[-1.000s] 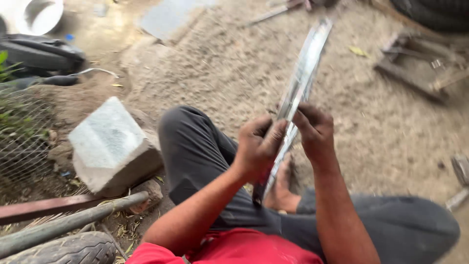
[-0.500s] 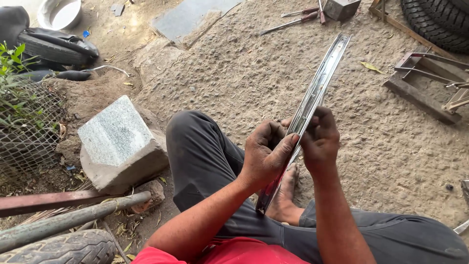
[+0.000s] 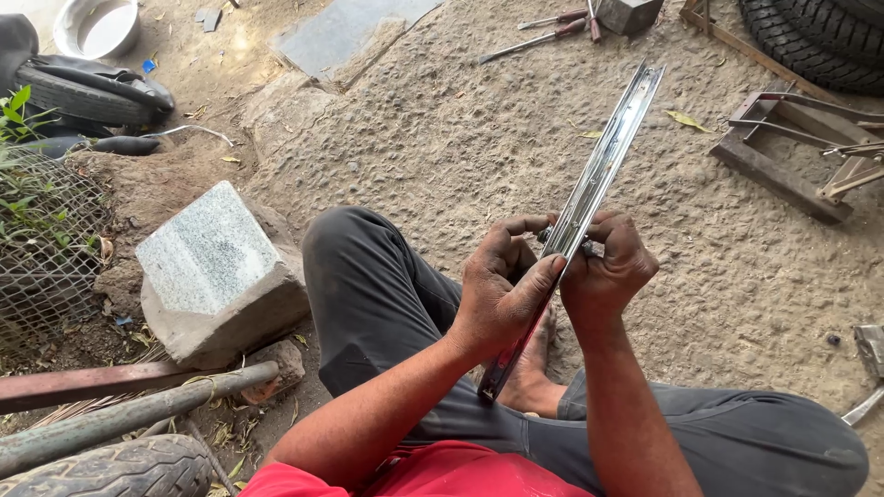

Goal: The person sits on the ground and adjusts the spokes of a bicycle wheel using a spoke wrench. They rotate the wheel and tighten individual spokes one by one to true the rim.

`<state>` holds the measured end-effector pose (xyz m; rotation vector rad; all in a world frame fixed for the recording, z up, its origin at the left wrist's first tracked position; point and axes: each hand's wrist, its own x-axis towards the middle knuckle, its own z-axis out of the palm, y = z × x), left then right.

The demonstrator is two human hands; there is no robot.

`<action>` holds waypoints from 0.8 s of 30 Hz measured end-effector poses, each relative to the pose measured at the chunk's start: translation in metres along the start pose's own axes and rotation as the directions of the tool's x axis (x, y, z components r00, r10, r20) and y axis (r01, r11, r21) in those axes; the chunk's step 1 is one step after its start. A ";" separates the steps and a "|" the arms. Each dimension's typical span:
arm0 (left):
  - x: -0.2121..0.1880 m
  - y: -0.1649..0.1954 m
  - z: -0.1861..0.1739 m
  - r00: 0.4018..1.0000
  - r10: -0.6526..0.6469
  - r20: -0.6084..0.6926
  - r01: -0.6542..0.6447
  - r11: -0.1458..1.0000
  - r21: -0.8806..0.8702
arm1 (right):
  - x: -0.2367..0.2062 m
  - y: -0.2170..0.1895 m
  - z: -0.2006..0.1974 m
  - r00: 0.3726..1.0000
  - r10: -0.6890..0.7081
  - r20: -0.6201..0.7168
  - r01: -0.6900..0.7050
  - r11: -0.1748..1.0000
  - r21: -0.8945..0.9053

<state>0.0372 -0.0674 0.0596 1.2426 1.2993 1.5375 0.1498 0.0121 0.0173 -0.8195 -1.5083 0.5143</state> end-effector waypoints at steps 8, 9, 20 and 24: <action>-0.005 -0.006 -0.006 0.993 0.059 0.102 -0.055 0.998 -0.041 | 0.018 0.014 -0.031 0.927 0.132 0.352 -0.231 0.938 0.257; -0.008 -0.006 -0.006 0.990 0.099 0.098 -0.098 0.995 -0.010 | 0.020 0.017 -0.035 0.939 0.095 0.330 -0.148 0.979 0.138; 0.018 0.001 -0.003 0.989 -0.056 0.137 0.058 0.998 -0.013 | 0.030 0.011 -0.048 0.913 0.184 0.364 -0.184 0.982 -0.033; 0.030 0.003 -0.002 0.986 -0.071 0.150 0.094 0.983 -0.156 | 0.031 0.015 -0.043 0.882 0.148 0.447 -0.122 0.989 -0.086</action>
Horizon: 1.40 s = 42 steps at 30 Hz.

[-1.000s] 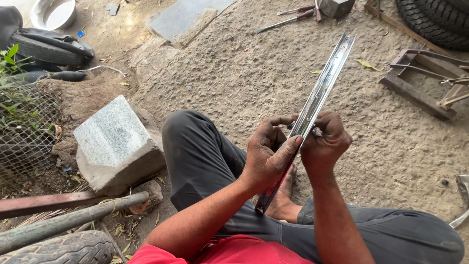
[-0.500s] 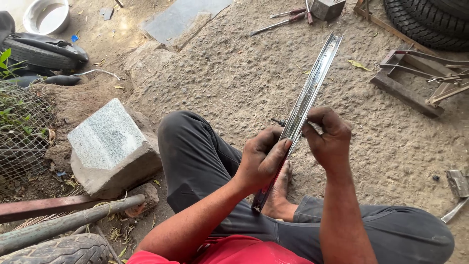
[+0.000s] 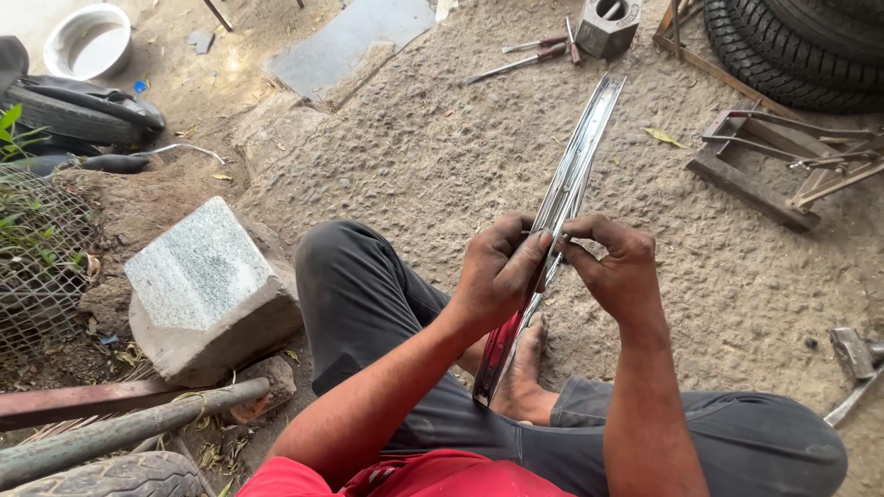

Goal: The person sits on the ground and adjusts the spokes of a bicycle wheel using a spoke wrench. They rotate the wheel and tighten individual spokes one by one to true the rim.

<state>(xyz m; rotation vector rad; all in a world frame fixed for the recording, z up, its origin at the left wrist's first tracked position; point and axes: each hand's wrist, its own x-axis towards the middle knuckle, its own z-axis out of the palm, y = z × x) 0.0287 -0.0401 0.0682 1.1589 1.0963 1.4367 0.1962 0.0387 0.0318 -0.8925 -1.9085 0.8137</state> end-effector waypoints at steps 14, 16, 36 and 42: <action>-0.013 -0.003 0.005 0.983 0.103 -0.149 -0.099 0.994 0.033 | -0.018 0.023 0.047 0.991 0.129 -0.019 -0.062 0.596 0.801; -0.014 -0.004 0.004 0.982 0.106 -0.158 -0.092 0.991 0.093 | -0.016 0.016 0.041 0.998 0.066 0.020 -0.056 0.590 0.806; -0.020 0.004 0.009 0.964 0.128 -0.231 -0.065 0.962 0.265 | -0.013 0.002 0.051 0.885 -0.183 -0.428 0.136 0.981 -0.138; -0.020 0.008 0.008 0.968 0.127 -0.216 -0.074 0.969 0.235 | -0.011 -0.011 0.033 0.942 -0.187 -0.279 0.201 0.979 0.022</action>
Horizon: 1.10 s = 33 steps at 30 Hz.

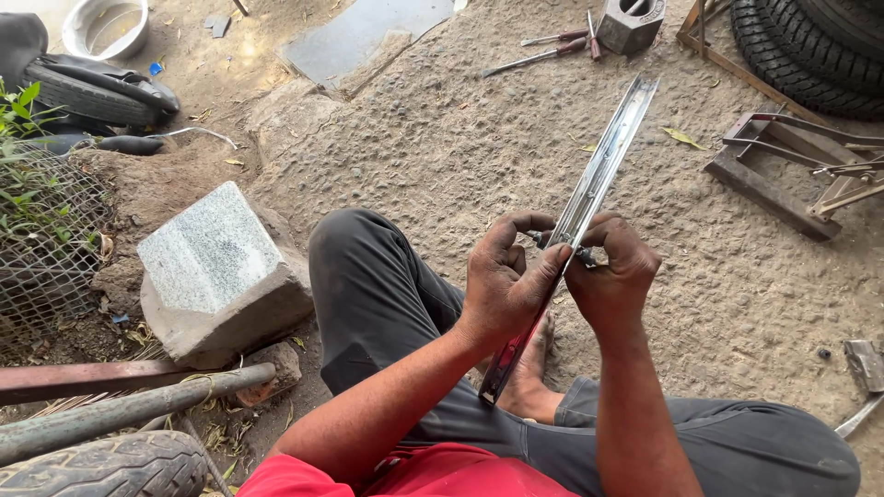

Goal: The person sits on the ground and adjusts the spokes of a bicycle wheel using a spoke wrench. They rotate the wheel and tighten individual spokes one by one to true the rim.

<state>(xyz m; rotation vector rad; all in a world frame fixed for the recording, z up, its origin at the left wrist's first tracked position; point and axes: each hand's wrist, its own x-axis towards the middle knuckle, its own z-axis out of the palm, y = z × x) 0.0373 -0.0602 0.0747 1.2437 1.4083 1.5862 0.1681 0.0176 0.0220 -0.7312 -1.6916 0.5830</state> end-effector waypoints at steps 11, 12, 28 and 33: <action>0.002 -0.008 -0.004 0.999 0.001 0.050 0.005 0.993 -0.114 | 0.001 0.018 -0.022 0.941 0.187 0.283 -0.303 0.839 0.452; 0.002 -0.009 -0.005 0.999 0.037 0.031 -0.036 0.999 -0.032 | -0.002 0.023 -0.020 0.927 0.243 0.285 -0.357 0.805 0.475; 0.004 -0.012 -0.014 0.992 0.079 0.095 -0.068 0.990 -0.122 | -0.006 0.031 0.005 0.917 0.202 0.343 -0.398 0.457 0.795; -0.002 -0.015 -0.008 0.989 0.140 -0.050 -0.134 0.986 0.103 | -0.009 0.036 0.018 0.910 0.341 0.237 -0.348 0.315 0.883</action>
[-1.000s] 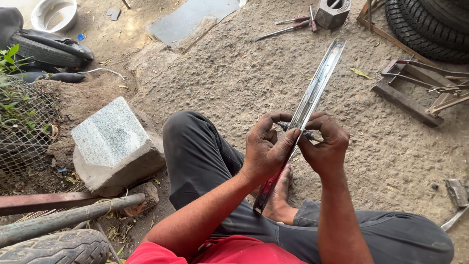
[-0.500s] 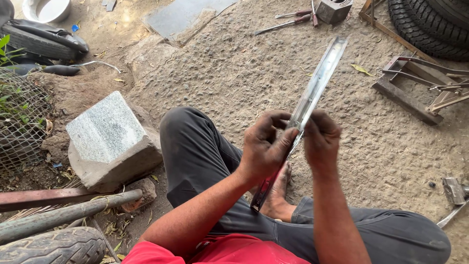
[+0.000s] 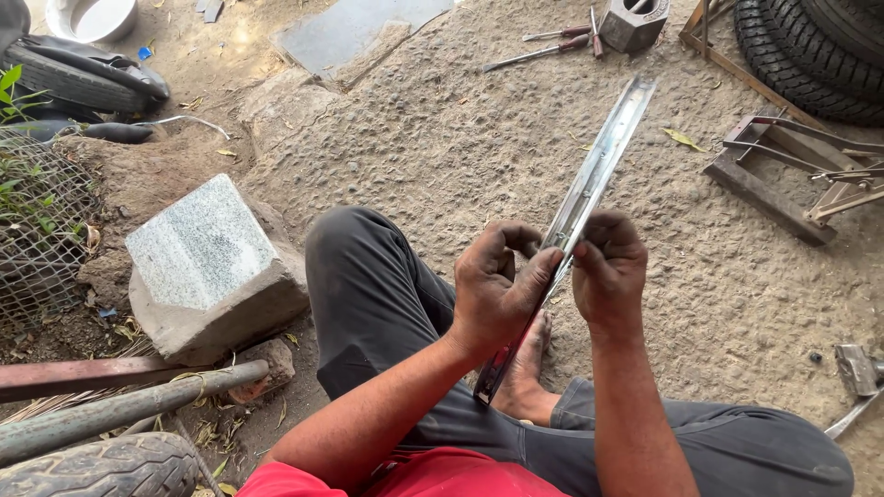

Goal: The person sits on the ground and adjusts the spokes of a bicycle wheel using a spoke wrench. They rotate the wheel and tighten individual spokes one by one to true the rim.

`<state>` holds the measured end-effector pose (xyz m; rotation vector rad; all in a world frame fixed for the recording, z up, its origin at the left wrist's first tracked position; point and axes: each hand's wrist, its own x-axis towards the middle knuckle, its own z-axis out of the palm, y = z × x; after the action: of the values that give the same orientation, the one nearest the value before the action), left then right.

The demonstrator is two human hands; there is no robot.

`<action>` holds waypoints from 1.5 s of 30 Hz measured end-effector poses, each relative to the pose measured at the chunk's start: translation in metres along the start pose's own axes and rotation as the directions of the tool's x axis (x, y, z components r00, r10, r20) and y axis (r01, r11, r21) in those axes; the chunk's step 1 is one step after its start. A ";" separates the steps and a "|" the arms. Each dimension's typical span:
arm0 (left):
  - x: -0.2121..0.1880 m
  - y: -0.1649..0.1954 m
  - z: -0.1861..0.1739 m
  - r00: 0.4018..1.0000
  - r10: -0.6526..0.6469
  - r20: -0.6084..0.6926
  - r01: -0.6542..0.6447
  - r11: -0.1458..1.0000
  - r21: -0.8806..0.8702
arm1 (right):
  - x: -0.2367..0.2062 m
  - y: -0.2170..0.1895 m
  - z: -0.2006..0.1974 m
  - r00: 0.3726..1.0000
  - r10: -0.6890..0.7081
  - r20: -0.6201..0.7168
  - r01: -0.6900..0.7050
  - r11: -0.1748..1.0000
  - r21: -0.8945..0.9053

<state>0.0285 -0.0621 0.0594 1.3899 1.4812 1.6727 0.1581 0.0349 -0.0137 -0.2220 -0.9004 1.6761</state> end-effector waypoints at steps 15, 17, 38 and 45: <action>0.003 0.004 -0.001 0.990 0.140 0.007 -0.140 0.983 0.116 | -0.008 -0.005 -0.010 0.992 0.090 0.092 -0.070 0.977 -0.201; 0.002 0.003 -0.002 0.998 0.037 0.043 -0.037 0.999 0.005 | -0.007 -0.010 -0.007 0.989 0.107 0.099 -0.090 0.983 -0.162; 0.005 0.016 0.004 1.000 0.007 0.015 -0.005 0.987 -0.162 | 0.000 -0.005 -0.020 0.996 0.093 0.013 -0.088 0.967 -0.239; 0.002 0.007 0.005 0.998 0.068 -0.005 -0.068 0.992 -0.106 | -0.002 0.001 -0.026 0.997 0.056 0.052 -0.048 0.989 -0.139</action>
<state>0.0339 -0.0608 0.0662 1.3958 1.3383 1.7674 0.1733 0.0441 -0.0324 -0.2959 -1.0616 1.6764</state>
